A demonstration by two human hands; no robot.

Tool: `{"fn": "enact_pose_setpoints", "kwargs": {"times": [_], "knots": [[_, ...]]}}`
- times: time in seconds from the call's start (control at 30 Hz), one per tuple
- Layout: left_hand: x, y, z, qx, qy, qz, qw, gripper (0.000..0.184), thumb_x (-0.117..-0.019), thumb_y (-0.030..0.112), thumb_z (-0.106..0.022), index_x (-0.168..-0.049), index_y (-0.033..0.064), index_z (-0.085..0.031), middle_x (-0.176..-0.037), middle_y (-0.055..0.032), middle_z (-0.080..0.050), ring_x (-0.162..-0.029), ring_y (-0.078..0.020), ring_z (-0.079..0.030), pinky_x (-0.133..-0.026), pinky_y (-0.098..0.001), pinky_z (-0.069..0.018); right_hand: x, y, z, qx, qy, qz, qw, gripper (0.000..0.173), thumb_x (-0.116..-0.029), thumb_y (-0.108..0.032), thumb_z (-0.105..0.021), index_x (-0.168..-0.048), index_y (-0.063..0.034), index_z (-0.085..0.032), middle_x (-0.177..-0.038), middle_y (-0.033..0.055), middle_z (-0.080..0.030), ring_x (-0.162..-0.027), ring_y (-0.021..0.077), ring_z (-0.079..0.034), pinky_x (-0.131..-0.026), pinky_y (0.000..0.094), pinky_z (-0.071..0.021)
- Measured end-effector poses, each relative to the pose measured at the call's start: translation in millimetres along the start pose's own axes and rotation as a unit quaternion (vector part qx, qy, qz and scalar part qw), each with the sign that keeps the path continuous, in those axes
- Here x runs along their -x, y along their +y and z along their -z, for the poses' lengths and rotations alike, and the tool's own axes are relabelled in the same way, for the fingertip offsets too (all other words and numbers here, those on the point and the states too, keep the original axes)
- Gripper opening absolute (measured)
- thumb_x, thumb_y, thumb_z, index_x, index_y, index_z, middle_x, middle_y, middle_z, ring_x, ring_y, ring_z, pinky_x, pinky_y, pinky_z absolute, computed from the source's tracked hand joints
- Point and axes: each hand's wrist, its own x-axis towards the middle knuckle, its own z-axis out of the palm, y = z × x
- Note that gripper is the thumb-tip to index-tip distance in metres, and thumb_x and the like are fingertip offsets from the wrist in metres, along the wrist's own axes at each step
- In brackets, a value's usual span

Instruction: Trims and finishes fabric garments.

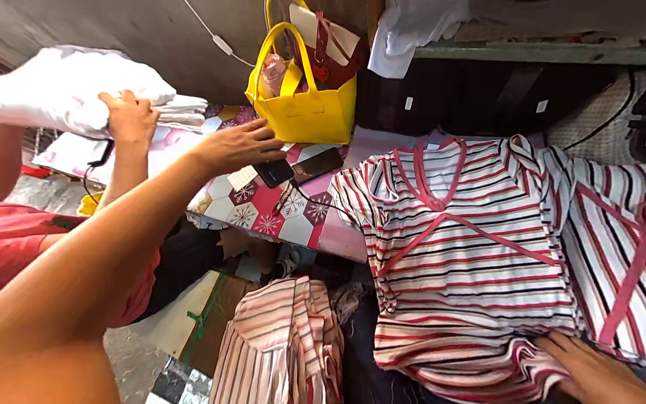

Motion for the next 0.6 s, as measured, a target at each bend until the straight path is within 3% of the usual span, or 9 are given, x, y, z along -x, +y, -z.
{"fn": "enact_pose_setpoints", "kwargs": {"times": [0.07,0.13,0.2,0.27,0.37,0.47,0.53,0.6], "knots": [[-27.0,-2.7,-4.9,0.008,-0.003,-0.021,1.000,0.044,-0.0982,-0.017,-0.045,-0.134,0.0013,-0.063,-0.136,-0.0179,-0.062,-0.134,-0.0408,-0.052,-0.121,-0.0577,-0.0260,-0.9,-7.8,38.3,-0.028,-0.060,0.040,0.997,0.054,-0.0898,-0.022,-0.080,-0.137,-0.0023,-0.063,-0.134,0.0319,-0.060,-0.122,0.0566,-0.056,-0.095,0.0751,-0.0441],[-48.6,-6.2,-6.8,0.006,-0.006,-0.040,0.999,0.044,-0.1003,-0.014,-0.042,-0.136,0.0015,-0.062,-0.141,-0.0167,-0.061,-0.137,-0.0394,-0.050,-0.122,-0.0570,-0.0241,-15.4,-27.1,80.4,-0.065,0.011,0.153,0.986,0.044,-0.0934,-0.020,-0.076,-0.133,-0.0031,-0.067,-0.126,0.0252,-0.068,-0.111,0.0471,-0.067,-0.093,0.0681,-0.0515],[-65.0,-10.5,-7.8,-0.006,0.013,-0.064,0.998,0.045,-0.0992,-0.016,-0.042,-0.134,0.0015,-0.063,-0.140,-0.0160,-0.061,-0.137,-0.0381,-0.051,-0.123,-0.0560,-0.0231,-47.8,-68.9,126.6,-0.145,0.133,0.244,0.950,0.029,-0.0963,-0.014,-0.065,-0.122,-0.0030,-0.072,-0.115,0.0154,-0.074,-0.098,0.0298,-0.074,-0.087,0.0504,-0.0607],[-79.3,-14.4,-9.4,-0.026,0.051,-0.092,0.994,0.045,-0.0972,-0.018,-0.044,-0.131,0.0021,-0.065,-0.135,-0.0155,-0.064,-0.134,-0.0373,-0.054,-0.122,-0.0564,-0.0253,-95.3,-123.1,174.4,-0.263,0.168,0.268,0.911,0.028,-0.1009,-0.012,-0.054,-0.120,-0.0020,-0.071,-0.114,0.0085,-0.074,-0.098,0.0152,-0.072,-0.088,0.0354,-0.0602],[-96.9,-23.7,-17.3,-0.078,0.110,-0.134,0.982,0.048,-0.0914,-0.021,-0.051,-0.126,0.0081,-0.069,-0.129,-0.0129,-0.067,-0.129,-0.0356,-0.058,-0.119,-0.0591,-0.0307,-199.5,-196.3,216.5,-0.434,0.134,0.275,0.847,0.037,-0.1032,-0.009,-0.056,-0.138,0.0032,-0.056,-0.130,0.0140,-0.066,-0.114,0.0168,-0.067,-0.099,0.0350,-0.0552],[-110.3,-25.5,-14.8,-0.098,0.119,-0.152,0.976,0.048,-0.0912,-0.020,-0.053,-0.125,0.0096,-0.070,-0.129,-0.0134,-0.068,-0.128,-0.0364,-0.059,-0.118,-0.0628,-0.0308,-288.3,-254.1,229.0,-0.525,0.051,0.316,0.788,0.064,-0.1024,-0.008,-0.057,-0.159,-0.0055,-0.028,-0.153,0.0136,-0.048,-0.129,0.0194,-0.058,-0.105,0.0371,-0.0507],[-118.2,-23.4,-9.6,-0.096,0.104,-0.153,0.978,0.046,-0.0947,-0.016,-0.051,-0.128,0.0094,-0.070,-0.132,-0.0132,-0.067,-0.130,-0.0358,-0.059,-0.119,-0.0635,-0.0279,-315.0,-284.9,232.5,-0.601,-0.008,0.313,0.736,0.072,-0.0994,-0.003,-0.059,-0.161,-0.0092,-0.022,-0.152,0.0125,-0.048,-0.127,0.0205,-0.058,-0.103,0.0391,-0.0507],[-127.6,-22.5,-6.2,-0.106,0.102,-0.159,0.976,0.045,-0.0950,-0.017,-0.049,-0.126,0.0080,-0.070,-0.133,-0.0115,-0.067,-0.130,-0.0338,-0.059,-0.119,-0.0638,-0.0263,-327.0,-304.3,232.1,-0.652,-0.031,0.308,0.692,0.065,-0.0957,0.001,-0.061,-0.154,-0.0097,-0.034,-0.136,0.0104,-0.059,-0.113,0.0186,-0.062,-0.095,0.0387,-0.0541]]}}
